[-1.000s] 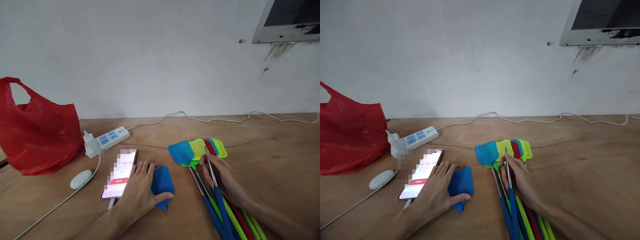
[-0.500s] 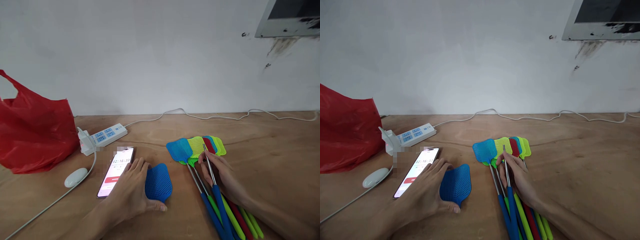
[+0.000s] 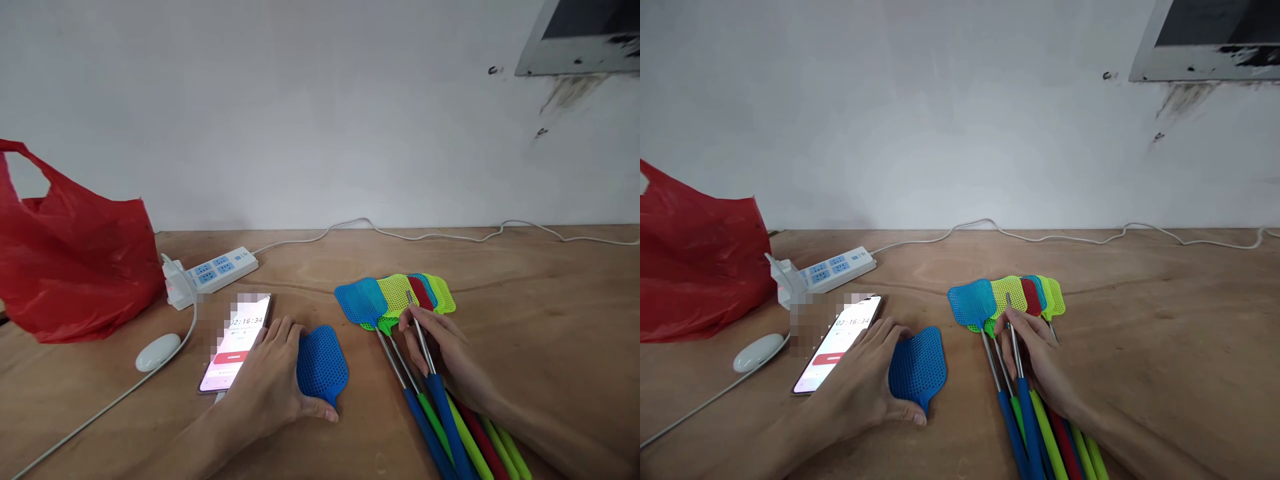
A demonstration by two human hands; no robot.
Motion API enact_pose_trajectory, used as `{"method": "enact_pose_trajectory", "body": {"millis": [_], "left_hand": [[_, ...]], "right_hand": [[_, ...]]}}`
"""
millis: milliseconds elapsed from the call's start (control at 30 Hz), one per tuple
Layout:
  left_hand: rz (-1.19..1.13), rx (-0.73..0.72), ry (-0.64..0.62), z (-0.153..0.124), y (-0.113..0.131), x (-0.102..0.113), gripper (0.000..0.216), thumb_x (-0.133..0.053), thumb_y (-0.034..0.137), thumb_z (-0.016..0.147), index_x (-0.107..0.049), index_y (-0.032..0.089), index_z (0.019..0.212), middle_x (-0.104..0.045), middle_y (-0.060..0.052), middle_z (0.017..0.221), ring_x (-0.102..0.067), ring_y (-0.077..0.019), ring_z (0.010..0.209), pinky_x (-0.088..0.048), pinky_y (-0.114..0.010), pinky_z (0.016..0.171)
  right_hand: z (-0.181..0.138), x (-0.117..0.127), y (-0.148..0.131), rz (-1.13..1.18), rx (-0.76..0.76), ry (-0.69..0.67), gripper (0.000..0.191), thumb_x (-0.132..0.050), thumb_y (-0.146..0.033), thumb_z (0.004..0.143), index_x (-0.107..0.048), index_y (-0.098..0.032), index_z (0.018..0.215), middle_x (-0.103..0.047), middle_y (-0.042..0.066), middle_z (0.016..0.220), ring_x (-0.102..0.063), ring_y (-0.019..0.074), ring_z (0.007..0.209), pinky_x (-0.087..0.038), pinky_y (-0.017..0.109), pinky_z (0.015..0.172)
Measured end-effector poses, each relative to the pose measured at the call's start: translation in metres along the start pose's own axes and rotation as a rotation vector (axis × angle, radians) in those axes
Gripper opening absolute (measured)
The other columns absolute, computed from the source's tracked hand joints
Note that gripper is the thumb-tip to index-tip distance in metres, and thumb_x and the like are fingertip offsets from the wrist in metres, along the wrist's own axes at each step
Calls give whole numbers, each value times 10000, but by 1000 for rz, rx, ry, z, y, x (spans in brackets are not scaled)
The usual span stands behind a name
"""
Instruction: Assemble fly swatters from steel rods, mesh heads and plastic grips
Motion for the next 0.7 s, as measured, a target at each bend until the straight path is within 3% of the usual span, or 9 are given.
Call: {"method": "enact_pose_trajectory", "body": {"millis": [267,433,600,700], "left_hand": [[-26,23,13,0,-5,0,931,-831,764,354,-584,158,1016,-590,-138,1049,-579,-408,966,-479,-570,833],[-164,18,23,1,-11,-4,956,-901,651,363,-526,194,1114,-611,-138,1118,-590,-411,1018,-493,-558,830],[-384,52,-33,-1,-9,-11,893,-904,485,596,-397,262,1297,-604,-132,1283,-579,-384,1165,-493,-528,896],[-447,15,-38,-3,-5,-12,778,-858,422,697,-422,281,1326,-603,-108,1324,-572,-364,1203,-475,-519,950]], "right_hand": [[0,-1,-2,-20,-6,-1,415,-560,-623,872,-574,-217,789,-473,-68,355,-322,97,324,-221,226,352],[1,-1,-3,-27,21,-8,448,-549,-639,876,-579,-208,760,-423,-80,334,-288,82,326,-240,219,385],[3,-1,-5,-51,46,-59,465,-534,-634,889,-589,-199,736,-347,-100,315,-207,69,322,-180,226,391],[4,-1,-5,-62,41,-104,449,-513,-604,906,-596,-197,736,-339,-97,315,-203,76,323,-173,233,395]]}}
Point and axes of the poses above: each hand's wrist, its own z-axis towards the middle knuckle, its own x-axis out of the back of the hand, y = z × x, the point moved 5 cm from there along z, towards the middle knuckle
